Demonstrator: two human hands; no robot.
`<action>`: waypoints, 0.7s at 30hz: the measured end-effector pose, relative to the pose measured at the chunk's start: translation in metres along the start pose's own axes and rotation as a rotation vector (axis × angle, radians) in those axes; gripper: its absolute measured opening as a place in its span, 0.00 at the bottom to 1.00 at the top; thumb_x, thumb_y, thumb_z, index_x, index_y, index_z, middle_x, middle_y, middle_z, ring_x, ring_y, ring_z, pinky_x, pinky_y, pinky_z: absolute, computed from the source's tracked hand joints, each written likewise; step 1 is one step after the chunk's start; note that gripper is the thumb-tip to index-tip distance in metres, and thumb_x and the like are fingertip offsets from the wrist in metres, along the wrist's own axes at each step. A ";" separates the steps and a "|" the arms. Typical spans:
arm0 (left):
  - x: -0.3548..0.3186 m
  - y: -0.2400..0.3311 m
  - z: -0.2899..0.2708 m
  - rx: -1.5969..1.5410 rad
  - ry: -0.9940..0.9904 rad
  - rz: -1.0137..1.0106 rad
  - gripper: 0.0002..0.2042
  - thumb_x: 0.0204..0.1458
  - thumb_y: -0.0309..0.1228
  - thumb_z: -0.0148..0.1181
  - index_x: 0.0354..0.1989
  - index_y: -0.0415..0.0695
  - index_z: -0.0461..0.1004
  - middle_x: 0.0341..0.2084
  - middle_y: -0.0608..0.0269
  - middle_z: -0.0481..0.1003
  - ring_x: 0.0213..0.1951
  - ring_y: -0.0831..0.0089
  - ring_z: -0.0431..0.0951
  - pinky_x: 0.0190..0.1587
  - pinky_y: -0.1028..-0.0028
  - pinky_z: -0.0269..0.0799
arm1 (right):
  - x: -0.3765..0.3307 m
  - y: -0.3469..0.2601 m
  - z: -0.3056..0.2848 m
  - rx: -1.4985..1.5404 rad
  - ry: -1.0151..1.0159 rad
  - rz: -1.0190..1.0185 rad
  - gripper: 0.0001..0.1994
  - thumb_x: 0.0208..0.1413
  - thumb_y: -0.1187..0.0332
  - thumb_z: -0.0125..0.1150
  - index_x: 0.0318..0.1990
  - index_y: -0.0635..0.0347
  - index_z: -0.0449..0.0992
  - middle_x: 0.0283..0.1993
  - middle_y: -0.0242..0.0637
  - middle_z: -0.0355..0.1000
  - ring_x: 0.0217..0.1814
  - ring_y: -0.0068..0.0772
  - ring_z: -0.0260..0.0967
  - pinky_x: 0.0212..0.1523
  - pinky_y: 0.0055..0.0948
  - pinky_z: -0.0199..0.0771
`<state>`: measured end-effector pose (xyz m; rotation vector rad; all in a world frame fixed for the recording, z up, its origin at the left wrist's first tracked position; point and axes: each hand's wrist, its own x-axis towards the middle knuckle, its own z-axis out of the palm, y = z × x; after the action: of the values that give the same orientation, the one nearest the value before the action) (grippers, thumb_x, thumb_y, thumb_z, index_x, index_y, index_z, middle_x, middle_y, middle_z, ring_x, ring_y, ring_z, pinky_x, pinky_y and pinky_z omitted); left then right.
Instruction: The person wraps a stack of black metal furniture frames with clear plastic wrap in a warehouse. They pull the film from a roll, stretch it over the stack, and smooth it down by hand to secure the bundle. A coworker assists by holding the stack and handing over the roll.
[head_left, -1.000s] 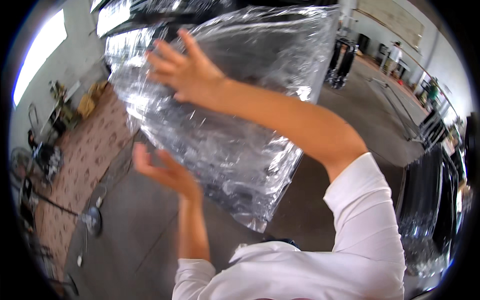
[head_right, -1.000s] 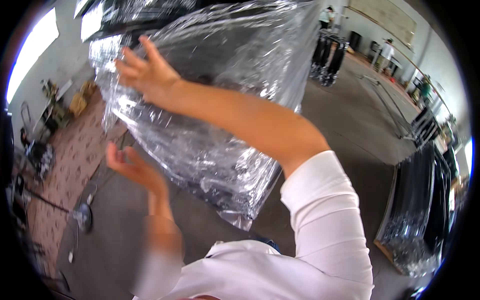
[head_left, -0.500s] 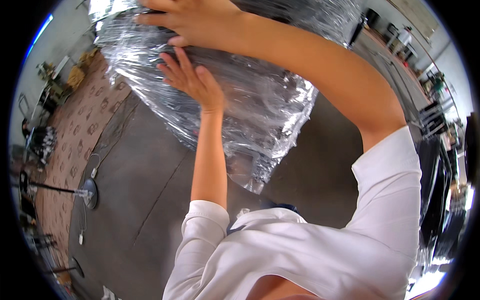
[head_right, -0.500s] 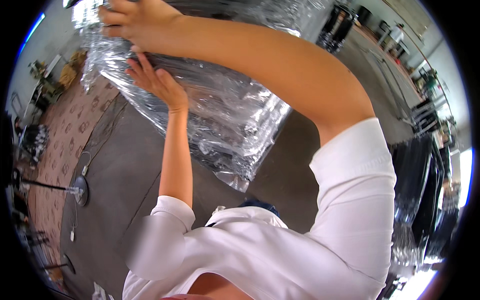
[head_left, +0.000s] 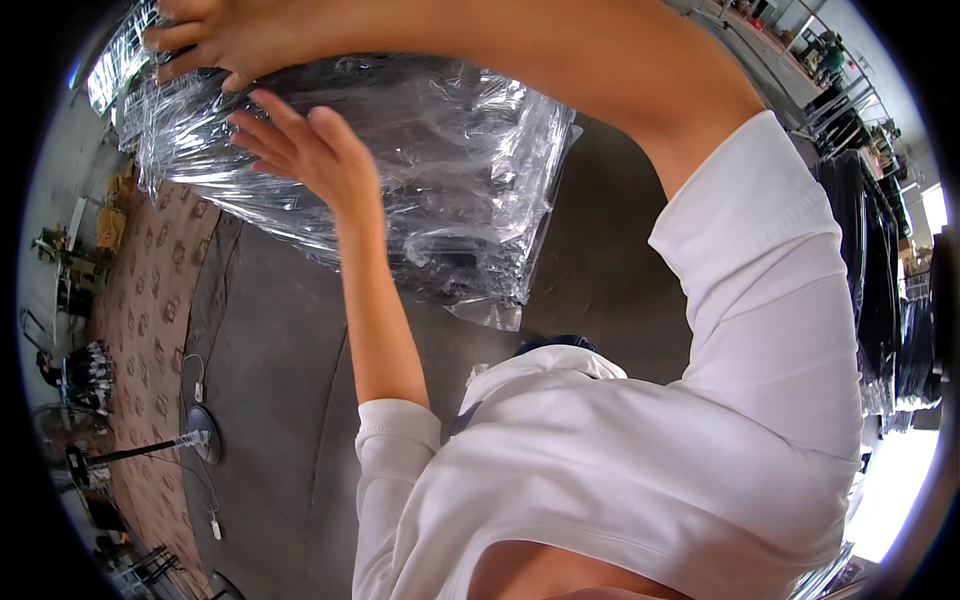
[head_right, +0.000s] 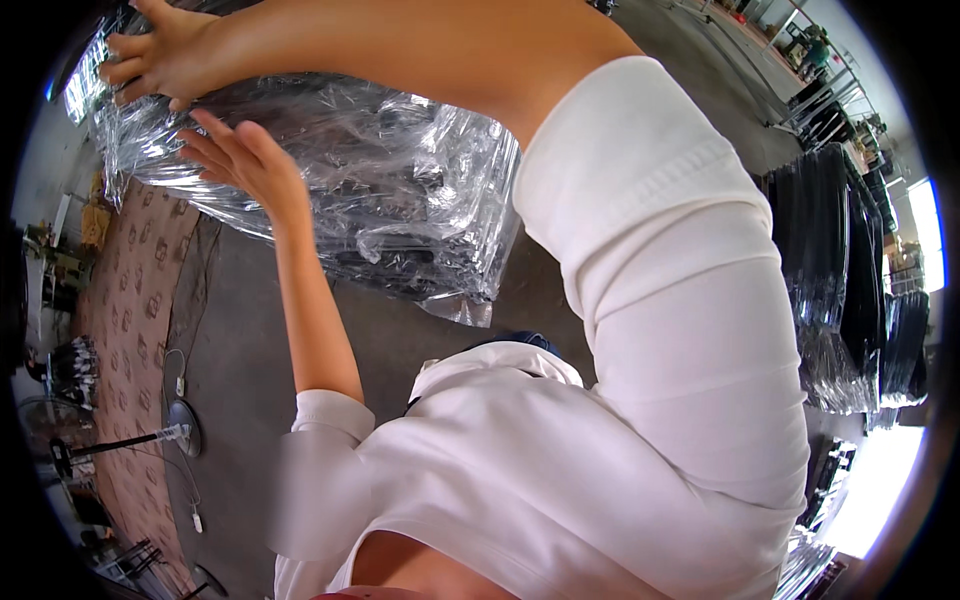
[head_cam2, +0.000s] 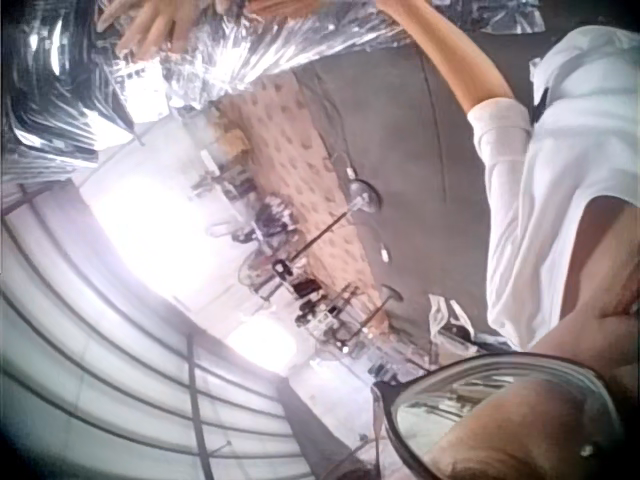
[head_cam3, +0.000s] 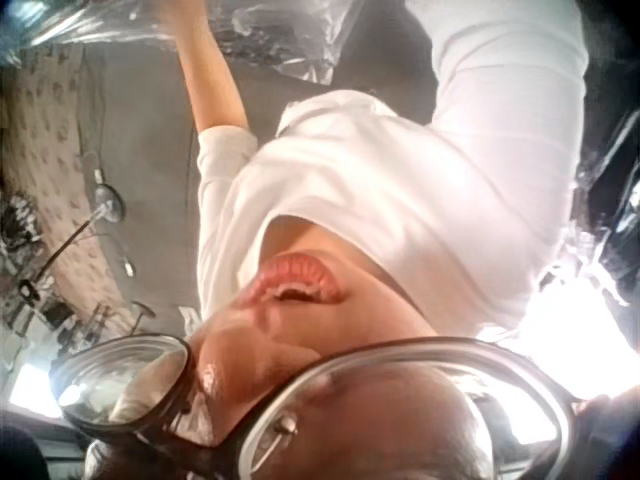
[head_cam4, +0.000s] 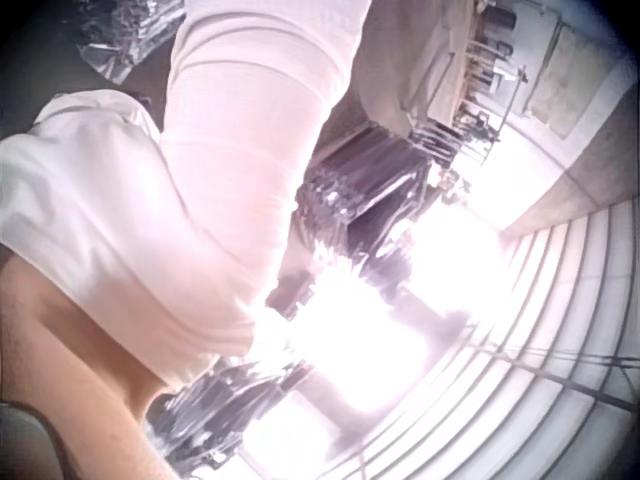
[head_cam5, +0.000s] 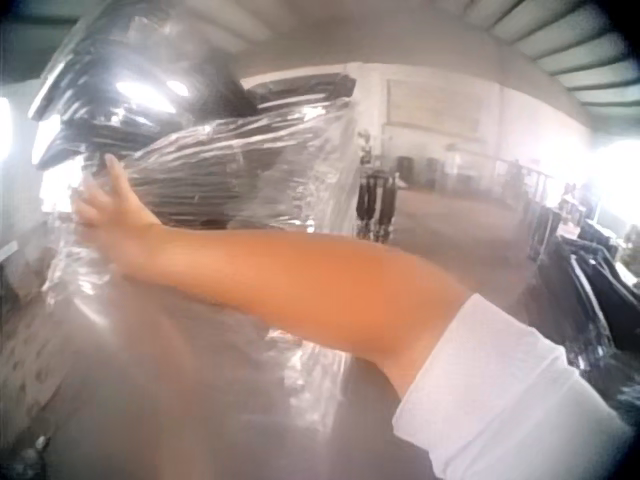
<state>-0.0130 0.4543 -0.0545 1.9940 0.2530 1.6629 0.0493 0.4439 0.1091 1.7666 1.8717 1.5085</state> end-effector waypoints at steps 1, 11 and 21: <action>-0.010 0.018 0.000 -0.025 -0.027 0.105 0.29 0.57 0.52 0.31 0.64 0.51 0.51 0.65 0.50 0.41 0.66 0.48 0.32 0.60 0.44 0.21 | 0.002 -0.001 -0.010 0.010 -0.127 0.026 0.32 0.46 0.51 0.55 0.60 0.45 0.59 0.67 0.41 0.45 0.71 0.48 0.30 0.60 0.70 0.25; -0.038 0.043 0.044 -0.032 -0.094 0.522 0.20 0.54 0.43 0.44 0.53 0.48 0.64 0.58 0.55 0.58 0.63 0.47 0.47 0.61 0.50 0.21 | -0.002 -0.016 -0.027 -0.346 -0.107 0.146 0.30 0.49 0.44 0.52 0.61 0.27 0.54 0.65 0.19 0.43 0.69 0.31 0.31 0.59 0.58 0.38; -0.039 0.034 0.035 0.026 -0.151 0.517 0.21 0.52 0.41 0.47 0.55 0.50 0.63 0.59 0.57 0.57 0.63 0.52 0.48 0.62 0.52 0.27 | 0.011 -0.021 -0.025 -0.302 -0.212 0.153 0.31 0.50 0.45 0.51 0.63 0.26 0.50 0.68 0.19 0.38 0.71 0.32 0.27 0.60 0.62 0.34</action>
<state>0.0054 0.3984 -0.0746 2.3253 -0.3267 1.7905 0.0152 0.4440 0.1115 1.8717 1.3582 1.4913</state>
